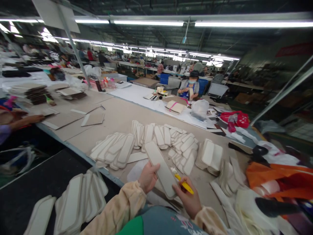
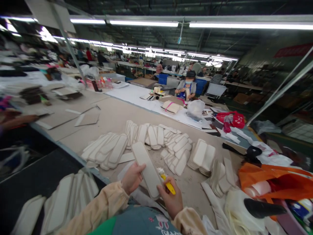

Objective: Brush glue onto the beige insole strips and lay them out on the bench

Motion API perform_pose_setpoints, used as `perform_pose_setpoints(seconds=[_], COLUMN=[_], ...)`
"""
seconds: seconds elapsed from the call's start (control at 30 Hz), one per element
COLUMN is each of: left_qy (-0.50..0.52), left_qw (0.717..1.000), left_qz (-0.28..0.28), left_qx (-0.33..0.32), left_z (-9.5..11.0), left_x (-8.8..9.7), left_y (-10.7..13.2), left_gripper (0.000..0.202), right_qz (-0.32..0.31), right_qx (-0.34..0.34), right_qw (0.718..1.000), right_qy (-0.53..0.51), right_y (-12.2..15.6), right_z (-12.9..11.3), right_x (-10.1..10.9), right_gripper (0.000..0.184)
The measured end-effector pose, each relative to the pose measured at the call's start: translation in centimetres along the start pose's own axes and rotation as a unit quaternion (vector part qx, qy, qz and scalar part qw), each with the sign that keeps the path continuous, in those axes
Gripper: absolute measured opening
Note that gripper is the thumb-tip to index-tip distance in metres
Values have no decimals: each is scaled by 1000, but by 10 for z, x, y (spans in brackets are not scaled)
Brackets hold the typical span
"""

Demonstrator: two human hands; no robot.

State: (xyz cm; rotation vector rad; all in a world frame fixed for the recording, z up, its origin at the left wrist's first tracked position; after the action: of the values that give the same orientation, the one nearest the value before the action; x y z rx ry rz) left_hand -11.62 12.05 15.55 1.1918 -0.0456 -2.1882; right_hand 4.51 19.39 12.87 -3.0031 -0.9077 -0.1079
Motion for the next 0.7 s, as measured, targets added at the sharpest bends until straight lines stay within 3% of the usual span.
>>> perform_pose_setpoints(seconds=[0.2, 0.43, 0.57, 0.7], left_qy=[-11, 0, -52, -129], left_qw=[1000, 1000, 998, 991], left_qz=[-2, 16, 35, 45], left_qx=[-2, 3, -6, 6], left_z=[-12, -3, 19, 58], left_x=[12, 28, 56, 98], left_y=[10, -6, -24, -52], left_gripper=[55, 54, 47, 51], right_qz=[-11, 2, 49, 105], right_qx=[17, 5, -4, -24], right_qw=[999, 1000, 999, 994], right_qy=[29, 15, -16, 4], right_y=[-2, -9, -12, -15], right_z=[0, 6, 11, 18], right_x=[-9, -20, -16, -4], right_gripper=[34, 37, 40, 39])
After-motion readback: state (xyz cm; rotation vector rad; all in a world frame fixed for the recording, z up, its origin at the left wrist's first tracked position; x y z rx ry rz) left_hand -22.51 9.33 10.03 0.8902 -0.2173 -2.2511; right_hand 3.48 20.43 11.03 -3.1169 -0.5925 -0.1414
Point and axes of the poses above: each hand's wrist, its own y-axis away from the middle knuckle, its own x-axis out of the back of the hand, z = x × y, the point moved 5 cm from there along -y, towards the middle knuckle, and after that the axes turned 2 degrees about x, right-handed, at the moved point
